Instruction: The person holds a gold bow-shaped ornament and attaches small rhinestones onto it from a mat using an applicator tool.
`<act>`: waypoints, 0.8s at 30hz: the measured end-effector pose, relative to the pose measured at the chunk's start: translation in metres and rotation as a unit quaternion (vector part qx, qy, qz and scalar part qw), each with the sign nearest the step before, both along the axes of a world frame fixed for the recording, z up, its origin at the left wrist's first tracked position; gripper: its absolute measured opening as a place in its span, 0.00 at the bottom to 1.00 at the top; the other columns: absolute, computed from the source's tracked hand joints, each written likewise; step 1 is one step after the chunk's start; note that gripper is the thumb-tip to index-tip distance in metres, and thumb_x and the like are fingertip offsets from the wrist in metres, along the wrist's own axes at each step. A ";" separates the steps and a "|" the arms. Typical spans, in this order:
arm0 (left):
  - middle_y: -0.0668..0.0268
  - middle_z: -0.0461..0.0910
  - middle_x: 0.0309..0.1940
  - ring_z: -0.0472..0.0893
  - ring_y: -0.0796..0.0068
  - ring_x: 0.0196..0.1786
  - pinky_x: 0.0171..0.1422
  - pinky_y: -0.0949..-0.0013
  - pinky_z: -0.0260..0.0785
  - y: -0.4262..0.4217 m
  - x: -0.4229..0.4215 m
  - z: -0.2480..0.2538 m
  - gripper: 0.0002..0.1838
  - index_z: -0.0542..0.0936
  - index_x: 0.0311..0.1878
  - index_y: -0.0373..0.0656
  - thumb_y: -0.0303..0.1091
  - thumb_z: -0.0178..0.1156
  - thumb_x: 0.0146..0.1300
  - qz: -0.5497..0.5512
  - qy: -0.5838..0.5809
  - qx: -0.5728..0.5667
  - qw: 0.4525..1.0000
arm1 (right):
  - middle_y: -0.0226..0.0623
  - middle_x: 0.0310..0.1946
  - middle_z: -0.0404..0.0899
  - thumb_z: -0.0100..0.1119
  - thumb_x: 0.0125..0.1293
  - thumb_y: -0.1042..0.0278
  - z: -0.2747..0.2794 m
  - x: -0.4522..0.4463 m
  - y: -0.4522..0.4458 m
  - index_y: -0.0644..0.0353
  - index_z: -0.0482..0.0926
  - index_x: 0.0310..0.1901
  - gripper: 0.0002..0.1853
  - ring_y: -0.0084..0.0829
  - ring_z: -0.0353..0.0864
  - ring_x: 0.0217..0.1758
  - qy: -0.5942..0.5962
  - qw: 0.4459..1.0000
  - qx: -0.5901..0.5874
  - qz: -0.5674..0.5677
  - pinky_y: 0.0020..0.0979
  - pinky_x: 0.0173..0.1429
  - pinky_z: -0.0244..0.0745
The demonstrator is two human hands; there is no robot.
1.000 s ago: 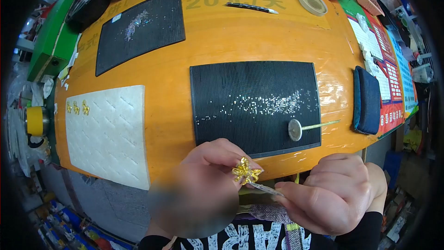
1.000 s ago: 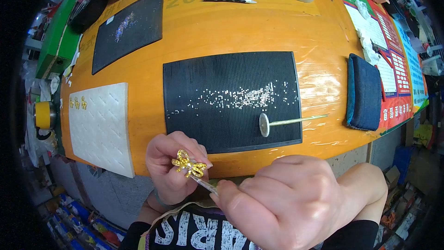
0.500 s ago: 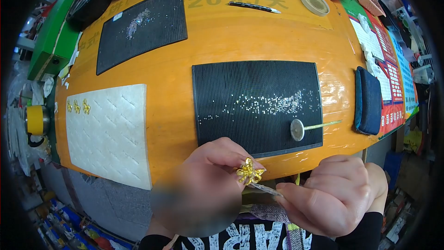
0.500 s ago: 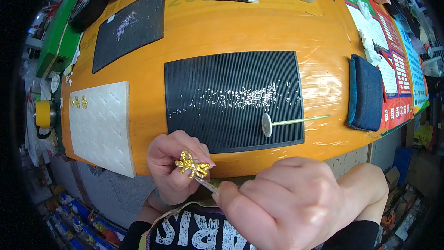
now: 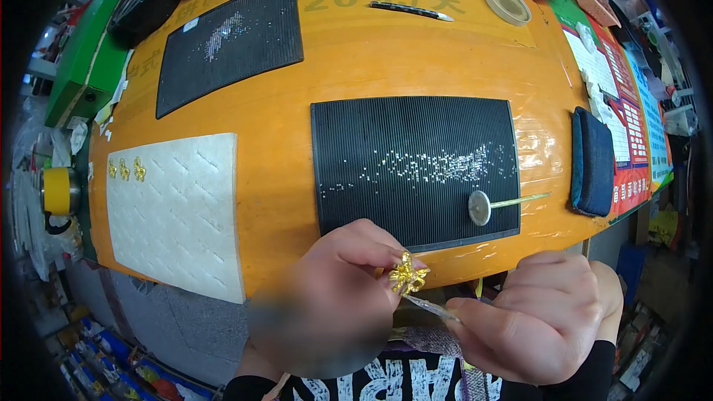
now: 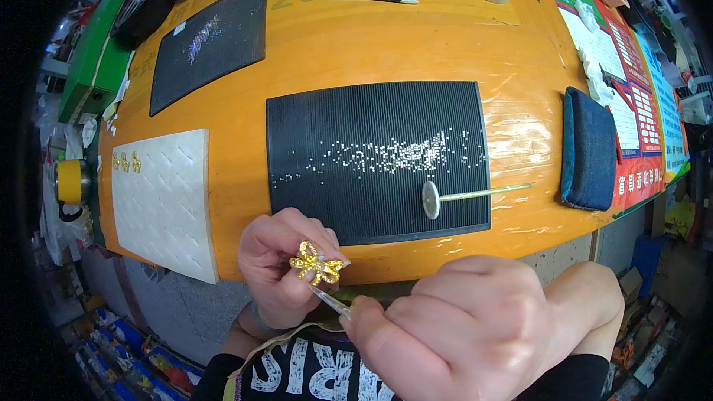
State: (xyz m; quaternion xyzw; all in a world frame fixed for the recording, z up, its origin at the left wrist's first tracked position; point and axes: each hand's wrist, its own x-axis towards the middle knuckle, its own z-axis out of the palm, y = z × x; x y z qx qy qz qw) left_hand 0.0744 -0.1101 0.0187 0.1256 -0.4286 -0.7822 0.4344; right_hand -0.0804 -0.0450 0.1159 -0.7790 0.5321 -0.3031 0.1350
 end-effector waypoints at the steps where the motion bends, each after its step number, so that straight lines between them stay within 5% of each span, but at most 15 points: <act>1: 0.54 0.73 0.31 0.78 0.73 0.34 0.40 0.74 0.73 0.000 0.000 0.000 0.10 0.70 0.34 0.31 0.11 0.50 0.47 0.000 0.000 0.000 1.000 | 0.27 0.08 0.67 0.63 0.42 0.76 0.000 -0.001 -0.001 0.66 0.77 0.26 0.07 0.21 0.67 0.08 0.007 1.000 -0.015 0.007 0.20 0.13 0.60; 10: 0.54 0.73 0.32 0.77 0.74 0.33 0.40 0.76 0.72 -0.001 -0.001 0.001 0.11 0.71 0.34 0.30 0.10 0.50 0.46 -0.001 -0.008 -0.022 1.000 | 0.27 0.08 0.67 0.63 0.41 0.76 -0.002 0.002 -0.003 0.67 0.77 0.25 0.08 0.21 0.66 0.08 0.013 0.999 -0.035 -0.006 0.20 0.13 0.58; 12: 0.57 0.72 0.29 0.71 0.76 0.24 0.29 0.74 0.64 -0.002 0.000 0.004 0.08 0.65 0.32 0.39 0.17 0.50 0.51 -0.008 -0.077 -0.066 0.995 | 0.27 0.08 0.67 0.63 0.41 0.76 0.001 0.002 -0.003 0.67 0.77 0.25 0.08 0.21 0.66 0.08 0.021 0.999 -0.030 -0.004 0.21 0.13 0.59; 15: 0.56 0.73 0.29 0.72 0.76 0.24 0.28 0.74 0.64 -0.001 -0.001 0.003 0.08 0.65 0.32 0.39 0.16 0.51 0.51 -0.002 -0.079 -0.061 0.995 | 0.27 0.08 0.67 0.63 0.41 0.76 0.001 0.000 -0.003 0.67 0.77 0.25 0.08 0.21 0.66 0.08 0.018 1.000 -0.013 0.004 0.21 0.13 0.59; 18: 0.53 0.73 0.32 0.77 0.74 0.33 0.40 0.76 0.72 0.000 0.000 0.001 0.10 0.71 0.34 0.30 0.10 0.50 0.46 -0.005 -0.006 -0.010 1.000 | 0.27 0.08 0.66 0.63 0.41 0.76 -0.003 0.001 -0.002 0.67 0.77 0.26 0.08 0.21 0.66 0.08 0.007 0.999 -0.038 -0.010 0.20 0.13 0.58; 24: 0.52 0.74 0.32 0.78 0.73 0.34 0.40 0.75 0.73 0.000 0.000 0.000 0.08 0.71 0.33 0.29 0.11 0.50 0.48 -0.008 0.008 0.000 1.000 | 0.27 0.07 0.65 0.62 0.41 0.77 0.001 -0.005 -0.004 0.68 0.77 0.25 0.07 0.20 0.65 0.07 0.006 0.999 -0.024 0.026 0.21 0.12 0.56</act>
